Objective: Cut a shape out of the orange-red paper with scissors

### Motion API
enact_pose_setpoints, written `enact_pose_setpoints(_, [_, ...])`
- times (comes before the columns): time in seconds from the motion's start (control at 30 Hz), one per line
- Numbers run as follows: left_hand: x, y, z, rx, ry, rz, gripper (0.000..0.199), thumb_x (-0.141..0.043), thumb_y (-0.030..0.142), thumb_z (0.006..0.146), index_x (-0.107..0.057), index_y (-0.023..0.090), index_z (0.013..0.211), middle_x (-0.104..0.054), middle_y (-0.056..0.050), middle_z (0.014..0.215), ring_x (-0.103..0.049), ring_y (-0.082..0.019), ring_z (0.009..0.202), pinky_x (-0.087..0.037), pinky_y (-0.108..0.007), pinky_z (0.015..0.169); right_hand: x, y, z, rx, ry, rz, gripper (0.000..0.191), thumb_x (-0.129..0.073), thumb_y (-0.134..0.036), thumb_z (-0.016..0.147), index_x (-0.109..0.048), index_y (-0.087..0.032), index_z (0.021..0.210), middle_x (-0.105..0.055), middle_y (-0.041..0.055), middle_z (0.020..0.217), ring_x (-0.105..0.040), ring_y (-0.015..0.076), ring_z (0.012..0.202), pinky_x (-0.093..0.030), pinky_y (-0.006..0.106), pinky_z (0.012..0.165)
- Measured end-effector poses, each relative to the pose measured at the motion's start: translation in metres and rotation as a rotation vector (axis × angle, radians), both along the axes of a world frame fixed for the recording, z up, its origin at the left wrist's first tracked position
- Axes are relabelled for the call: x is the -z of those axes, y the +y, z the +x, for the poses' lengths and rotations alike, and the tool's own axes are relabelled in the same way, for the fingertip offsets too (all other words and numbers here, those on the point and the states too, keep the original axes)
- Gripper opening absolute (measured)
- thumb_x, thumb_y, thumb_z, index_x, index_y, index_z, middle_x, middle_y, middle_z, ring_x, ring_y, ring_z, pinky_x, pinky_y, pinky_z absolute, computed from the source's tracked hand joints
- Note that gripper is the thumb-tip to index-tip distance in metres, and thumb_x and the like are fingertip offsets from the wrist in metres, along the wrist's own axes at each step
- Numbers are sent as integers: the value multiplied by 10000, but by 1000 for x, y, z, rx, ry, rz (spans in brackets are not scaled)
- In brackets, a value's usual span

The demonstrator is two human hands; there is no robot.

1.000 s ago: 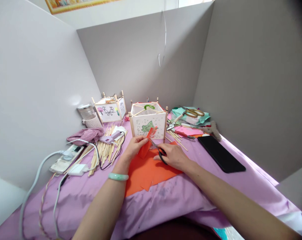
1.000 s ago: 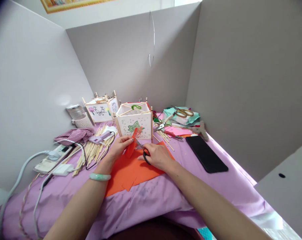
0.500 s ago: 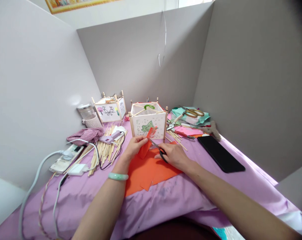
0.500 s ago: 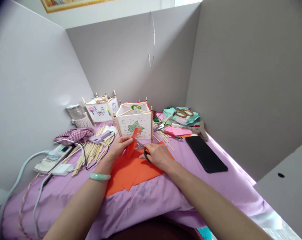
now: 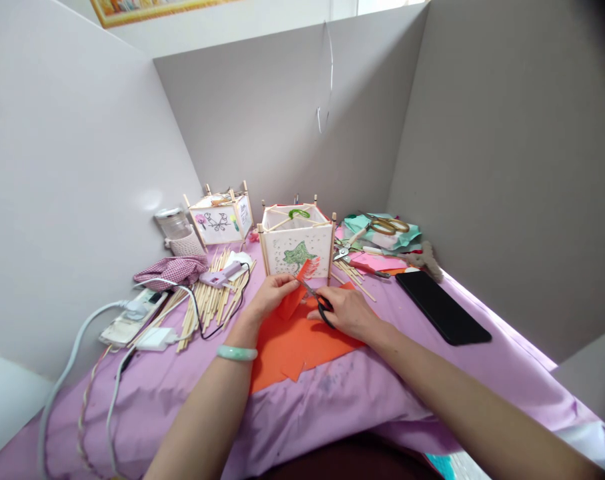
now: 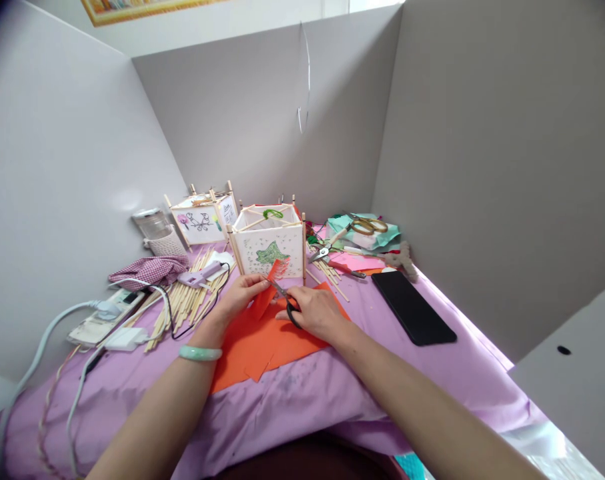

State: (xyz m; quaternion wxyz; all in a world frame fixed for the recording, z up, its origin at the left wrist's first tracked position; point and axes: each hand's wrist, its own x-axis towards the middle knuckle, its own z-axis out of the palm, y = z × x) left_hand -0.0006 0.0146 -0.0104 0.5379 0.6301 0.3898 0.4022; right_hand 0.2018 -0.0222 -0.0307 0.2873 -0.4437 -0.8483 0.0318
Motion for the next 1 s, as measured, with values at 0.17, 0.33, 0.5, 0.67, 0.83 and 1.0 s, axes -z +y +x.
enact_pose_setpoints(0.17, [-2, -2, 1, -12, -5, 2, 277, -667, 378, 683, -612, 107, 673, -577, 8, 581, -474, -81, 508, -336, -194, 497, 1, 2, 1, 8, -19, 10, 346, -585, -517, 782, -582, -207, 936, -666, 31, 841, -601, 162, 721, -339, 238, 592])
enact_pose_setpoints(0.33, [-1, -2, 1, -8, -4, 1, 270, -655, 373, 695, -598, 110, 673, -581, 7, 584, -471, -78, 503, -332, -192, 490, 3, 3, 1, 19, -28, 18, 337, -577, -519, 788, -593, -209, 920, -669, 31, 829, -601, 159, 705, -336, 242, 584])
enact_pose_setpoints(0.5, [-3, -3, 2, -7, 3, 3, 262, -666, 363, 685, -613, 106, 677, -568, 9, 557, -467, -77, 485, -342, -192, 482, 0, 1, 0, 7, -8, 7, 347, -588, -519, 780, -584, -205, 927, -664, 27, 828, -604, 158, 720, -349, 239, 602])
enact_pose_setpoints(0.67, [-4, -5, 2, 13, 22, 7, 256, -661, 357, 692, -632, 102, 689, -555, 8, 526, -431, -68, 439, -313, -191, 442, -2, 0, -1, 1, 3, -6, 370, -613, -525, 755, -579, -204, 937, -657, 22, 835, -600, 152, 716, -349, 236, 595])
enact_pose_setpoints(0.83, [-3, -4, 2, 16, 36, 2, 257, -663, 358, 688, -629, 103, 684, -581, 0, 552, -471, -83, 471, -338, -200, 477, -2, 0, -1, 6, -16, -16, 379, -611, -524, 758, -583, -203, 956, -663, 29, 850, -607, 162, 727, -358, 242, 603])
enact_pose_setpoints(1.0, [-1, -2, 1, 26, 36, -17, 254, -654, 364, 694, -633, 112, 714, -616, -10, 605, -525, -107, 522, -354, -208, 505, -2, 0, -1, 3, -19, -6, 371, -605, -524, 764, -586, -204, 951, -671, 24, 856, -616, 163, 739, -362, 243, 609])
